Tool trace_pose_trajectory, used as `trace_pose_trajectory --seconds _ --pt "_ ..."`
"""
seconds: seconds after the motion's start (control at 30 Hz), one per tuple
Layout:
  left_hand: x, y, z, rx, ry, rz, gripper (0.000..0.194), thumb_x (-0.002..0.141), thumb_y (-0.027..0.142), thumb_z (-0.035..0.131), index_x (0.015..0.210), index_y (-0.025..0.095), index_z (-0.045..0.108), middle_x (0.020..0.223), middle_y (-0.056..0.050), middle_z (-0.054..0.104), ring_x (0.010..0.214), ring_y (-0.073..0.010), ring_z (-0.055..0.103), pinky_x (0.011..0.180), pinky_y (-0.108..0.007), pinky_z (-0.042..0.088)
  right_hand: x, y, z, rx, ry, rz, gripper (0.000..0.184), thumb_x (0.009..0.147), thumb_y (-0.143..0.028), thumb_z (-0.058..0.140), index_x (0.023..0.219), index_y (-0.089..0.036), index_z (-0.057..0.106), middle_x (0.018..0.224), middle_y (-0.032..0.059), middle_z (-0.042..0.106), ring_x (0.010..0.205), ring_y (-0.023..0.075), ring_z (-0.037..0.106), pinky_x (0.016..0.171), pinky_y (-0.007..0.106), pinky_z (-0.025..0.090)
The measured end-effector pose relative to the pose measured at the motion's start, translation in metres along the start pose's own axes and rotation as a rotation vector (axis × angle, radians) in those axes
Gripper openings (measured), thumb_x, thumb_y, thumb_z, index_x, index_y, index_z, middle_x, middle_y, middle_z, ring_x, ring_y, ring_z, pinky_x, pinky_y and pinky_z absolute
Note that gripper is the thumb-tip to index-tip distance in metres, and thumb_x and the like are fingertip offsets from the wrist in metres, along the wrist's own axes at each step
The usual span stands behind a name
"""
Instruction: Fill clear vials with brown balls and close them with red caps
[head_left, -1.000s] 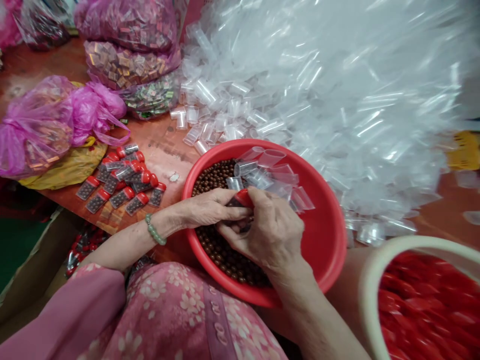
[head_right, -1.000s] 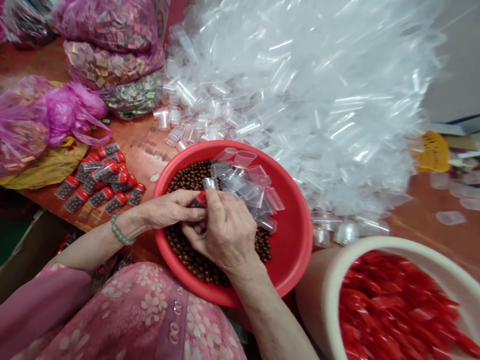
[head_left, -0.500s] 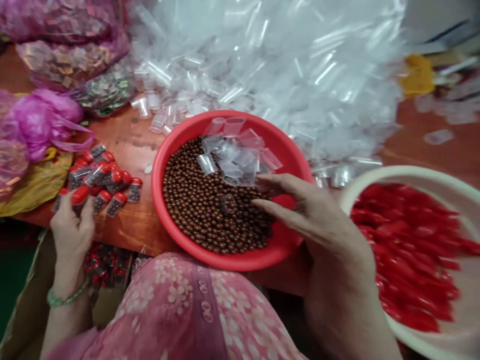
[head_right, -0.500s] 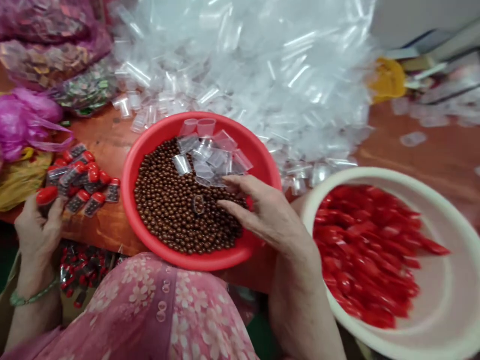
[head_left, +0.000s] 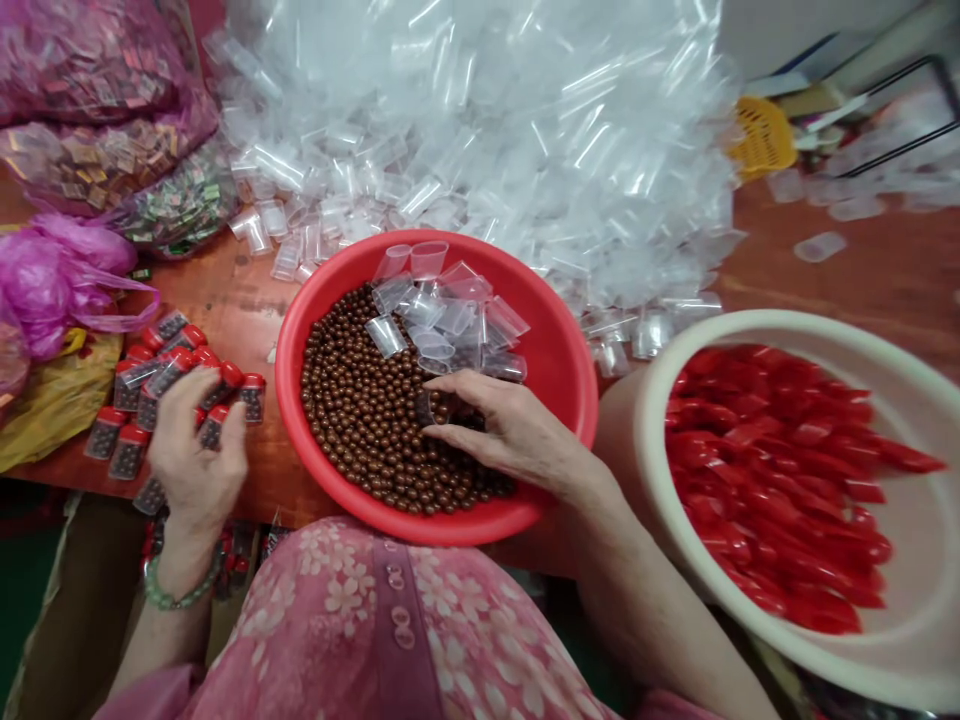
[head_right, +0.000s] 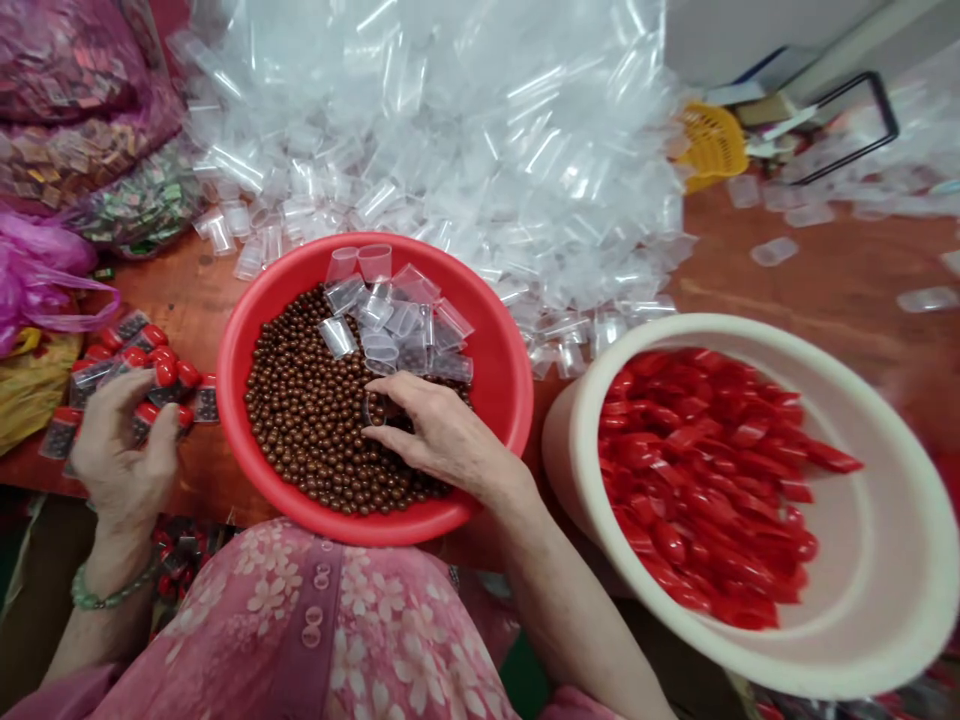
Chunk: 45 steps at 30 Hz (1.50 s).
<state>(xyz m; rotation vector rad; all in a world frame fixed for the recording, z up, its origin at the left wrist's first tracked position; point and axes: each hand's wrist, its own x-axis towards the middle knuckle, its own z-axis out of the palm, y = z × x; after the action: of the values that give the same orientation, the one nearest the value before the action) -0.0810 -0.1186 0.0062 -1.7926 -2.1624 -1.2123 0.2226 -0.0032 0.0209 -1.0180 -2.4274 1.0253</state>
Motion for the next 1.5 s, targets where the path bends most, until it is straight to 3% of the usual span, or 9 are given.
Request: trace_pose_trajectory --seconds 0.13,0.3,0.53,0.8,0.97,1.07,1.3,1.4,1.5 --pt "0.02 0.052 0.023 -0.215 -0.092 0.135 0.023 0.086 0.02 0.062 0.109 0.018 0.062 0.112 -0.007 0.07 0.107 -0.0198 0.066 0.097 -0.039 0.054 0.001 -0.002 -0.006 -0.038 0.149 -0.043 0.032 0.085 -0.035 0.068 0.113 -0.019 0.062 0.099 0.0076 0.069 0.086 0.0207 0.068 0.078 0.033 0.055" --pt "0.026 0.075 0.048 -0.388 -0.337 0.226 0.026 0.09 0.016 0.056 0.115 0.013 0.058 0.118 -0.013 0.067 0.114 -0.0206 0.063 0.101 -0.038 0.053 0.006 -0.003 -0.007 -0.11 0.141 -0.079 0.029 0.085 -0.034 0.069 0.111 -0.02 0.063 0.097 0.0076 0.069 0.084 0.0203 0.068 0.076 0.033 0.055" --pt "0.029 0.077 0.057 -0.42 -0.662 0.249 0.047 0.087 0.021 0.06 0.131 0.013 0.047 0.131 -0.017 0.059 0.125 -0.0276 0.056 0.108 -0.048 0.047 0.012 -0.005 -0.003 -0.082 0.135 -0.079 0.03 0.086 -0.034 0.067 0.112 -0.02 0.063 0.098 0.0078 0.07 0.086 0.0212 0.068 0.078 0.034 0.055" --pt "0.033 0.082 0.066 -0.629 -0.828 0.135 0.062 0.081 0.019 0.065 0.138 0.017 0.042 0.14 -0.017 0.054 0.13 -0.0289 0.052 0.111 -0.048 0.041 0.016 -0.021 -0.011 -0.005 0.03 -0.077 0.028 0.087 -0.037 0.064 0.111 -0.022 0.065 0.102 0.0091 0.071 0.089 0.0218 0.069 0.079 0.034 0.056" --pt "0.038 0.085 0.064 -0.684 -0.953 0.036 0.051 0.081 0.021 0.065 0.131 0.019 0.052 0.111 -0.007 0.069 0.101 -0.0235 0.065 0.093 -0.038 0.05 0.017 -0.027 -0.015 0.08 -0.016 -0.139 0.03 0.086 -0.031 0.066 0.114 -0.021 0.067 0.097 0.0064 0.072 0.083 0.0181 0.069 0.076 0.029 0.056" --pt "0.041 0.085 0.061 -0.716 -0.978 -0.027 0.04 0.083 0.021 0.063 0.123 0.019 0.06 0.101 -0.004 0.071 0.09 -0.0198 0.065 0.084 -0.033 0.05 0.016 -0.029 -0.015 0.14 -0.034 -0.117 0.029 0.088 -0.028 0.065 0.115 -0.021 0.068 0.095 0.0045 0.074 0.08 0.0167 0.07 0.074 0.028 0.056" --pt "0.043 0.08 0.062 -0.863 -1.039 -0.052 0.039 0.083 0.021 0.062 0.121 0.016 0.063 0.107 -0.007 0.072 0.098 -0.0215 0.065 0.093 -0.035 0.048 0.02 -0.034 -0.012 0.216 -0.007 -0.079 0.022 0.086 -0.031 0.066 0.104 -0.02 0.069 0.089 0.004 0.073 0.074 0.0155 0.067 0.072 0.029 0.055" --pt "0.043 0.078 0.062 -0.877 -1.052 -0.04 0.041 0.083 0.021 0.062 0.124 0.017 0.062 0.112 -0.007 0.071 0.101 -0.0216 0.065 0.092 -0.035 0.049 0.021 -0.034 -0.011 0.236 -0.019 -0.054 0.015 0.083 -0.034 0.069 0.087 -0.02 0.065 0.076 0.0012 0.065 0.065 0.0129 0.059 0.062 0.026 0.05" --pt "0.043 0.077 0.062 -0.849 -1.044 -0.023 0.042 0.083 0.022 0.062 0.125 0.018 0.061 0.109 -0.006 0.072 0.098 -0.0209 0.065 0.089 -0.034 0.049 0.021 -0.032 -0.008 0.33 -0.049 -0.006 0.021 0.083 -0.036 0.069 0.077 -0.02 0.056 0.063 -0.0037 0.053 0.055 0.0095 0.047 0.051 0.023 0.041"
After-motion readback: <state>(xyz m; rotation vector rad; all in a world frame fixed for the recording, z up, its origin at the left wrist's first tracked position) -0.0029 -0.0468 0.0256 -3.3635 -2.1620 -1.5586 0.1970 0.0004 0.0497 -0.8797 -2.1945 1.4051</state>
